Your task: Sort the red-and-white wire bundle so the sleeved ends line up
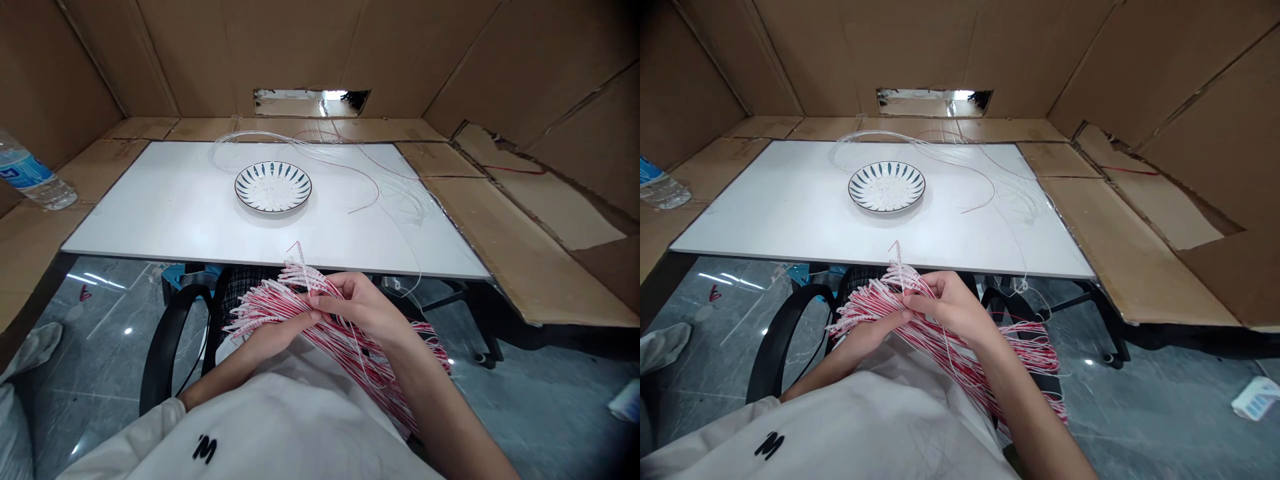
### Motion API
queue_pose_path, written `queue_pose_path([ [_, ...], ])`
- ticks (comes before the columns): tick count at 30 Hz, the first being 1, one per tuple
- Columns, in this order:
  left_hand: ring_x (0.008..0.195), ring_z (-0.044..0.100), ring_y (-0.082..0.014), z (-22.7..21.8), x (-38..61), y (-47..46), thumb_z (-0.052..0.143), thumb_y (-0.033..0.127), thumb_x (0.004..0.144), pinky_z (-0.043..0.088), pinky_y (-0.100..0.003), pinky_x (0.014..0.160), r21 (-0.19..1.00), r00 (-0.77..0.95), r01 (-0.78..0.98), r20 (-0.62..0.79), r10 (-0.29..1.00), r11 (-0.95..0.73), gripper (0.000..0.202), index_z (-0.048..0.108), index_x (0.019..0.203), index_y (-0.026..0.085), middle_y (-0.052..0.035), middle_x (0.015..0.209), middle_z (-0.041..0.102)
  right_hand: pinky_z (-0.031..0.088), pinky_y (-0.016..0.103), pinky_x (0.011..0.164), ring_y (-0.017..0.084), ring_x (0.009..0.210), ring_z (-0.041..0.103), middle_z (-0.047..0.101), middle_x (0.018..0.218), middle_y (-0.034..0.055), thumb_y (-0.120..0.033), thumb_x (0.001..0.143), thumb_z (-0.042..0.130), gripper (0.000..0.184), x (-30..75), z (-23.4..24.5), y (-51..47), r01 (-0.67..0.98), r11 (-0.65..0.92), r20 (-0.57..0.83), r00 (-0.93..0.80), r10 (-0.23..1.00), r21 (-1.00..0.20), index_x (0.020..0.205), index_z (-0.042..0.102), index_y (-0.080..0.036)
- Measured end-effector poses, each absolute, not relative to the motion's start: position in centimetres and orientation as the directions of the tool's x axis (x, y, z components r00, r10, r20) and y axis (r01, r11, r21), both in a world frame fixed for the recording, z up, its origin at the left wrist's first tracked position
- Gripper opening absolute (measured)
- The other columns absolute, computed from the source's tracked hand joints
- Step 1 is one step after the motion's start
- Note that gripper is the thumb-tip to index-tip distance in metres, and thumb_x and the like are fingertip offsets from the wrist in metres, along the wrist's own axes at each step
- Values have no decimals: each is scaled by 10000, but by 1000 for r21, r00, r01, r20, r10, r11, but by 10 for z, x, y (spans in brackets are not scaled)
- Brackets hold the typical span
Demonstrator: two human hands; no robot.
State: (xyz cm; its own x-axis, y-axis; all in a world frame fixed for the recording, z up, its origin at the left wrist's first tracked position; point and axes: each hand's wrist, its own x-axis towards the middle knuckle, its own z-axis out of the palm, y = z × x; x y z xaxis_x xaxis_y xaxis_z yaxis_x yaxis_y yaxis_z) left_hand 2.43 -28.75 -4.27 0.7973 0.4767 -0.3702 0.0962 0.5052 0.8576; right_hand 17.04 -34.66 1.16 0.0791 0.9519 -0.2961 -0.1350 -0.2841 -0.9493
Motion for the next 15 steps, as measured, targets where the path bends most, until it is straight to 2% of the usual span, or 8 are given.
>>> queue_pose_path([
  [4, 1135, 567, -272, -47, 23, -288, 634, 459, 774, 360, -384, 1065, 870, 791, 88, -358, 497, 486, 369, 709, 1004, 180, -55, 1140, 684, 274, 196, 475, 76, 519, 372, 469, 561, -21, -354, 700, 732, 296, 170, 12, -346, -96, -257, -265, 87, 960, -962, 620, 575, -116],
  [7, 1136, 571, -268, -45, 24, -288, 653, 453, 763, 377, -400, 1057, 849, 765, 138, -418, 490, 510, 414, 696, 1058, 166, -75, 1166, 672, 331, 206, 505, 96, 552, 427, 508, 587, -4, -353, 714, 711, 277, 169, 12, -346, -98, -269, -277, 82, 957, -958, 636, 582, -121],
  [10, 1114, 588, -272, -43, 25, -288, 669, 440, 750, 397, -414, 1041, 825, 756, 173, -461, 465, 538, 413, 706, 1033, 142, -92, 1136, 684, 366, 224, 550, 112, 580, 471, 558, 629, 14, -304, 711, 684, 207, 171, 12, -346, -86, -279, -284, 51, 957, -956, 665, 591, -125],
  [15, 1103, 597, -258, -43, 26, -287, 674, 456, 747, 397, -402, 1045, 839, 773, 126, -418, 478, 530, 420, 706, 1042, 159, -83, 1150, 678, 335, 222, 546, 104, 569, 449, 559, 631, 14, -267, 734, 643, 177, 174, 13, -347, -34, -248, -249, 18, 968, -968, 647, 593, -121],
])
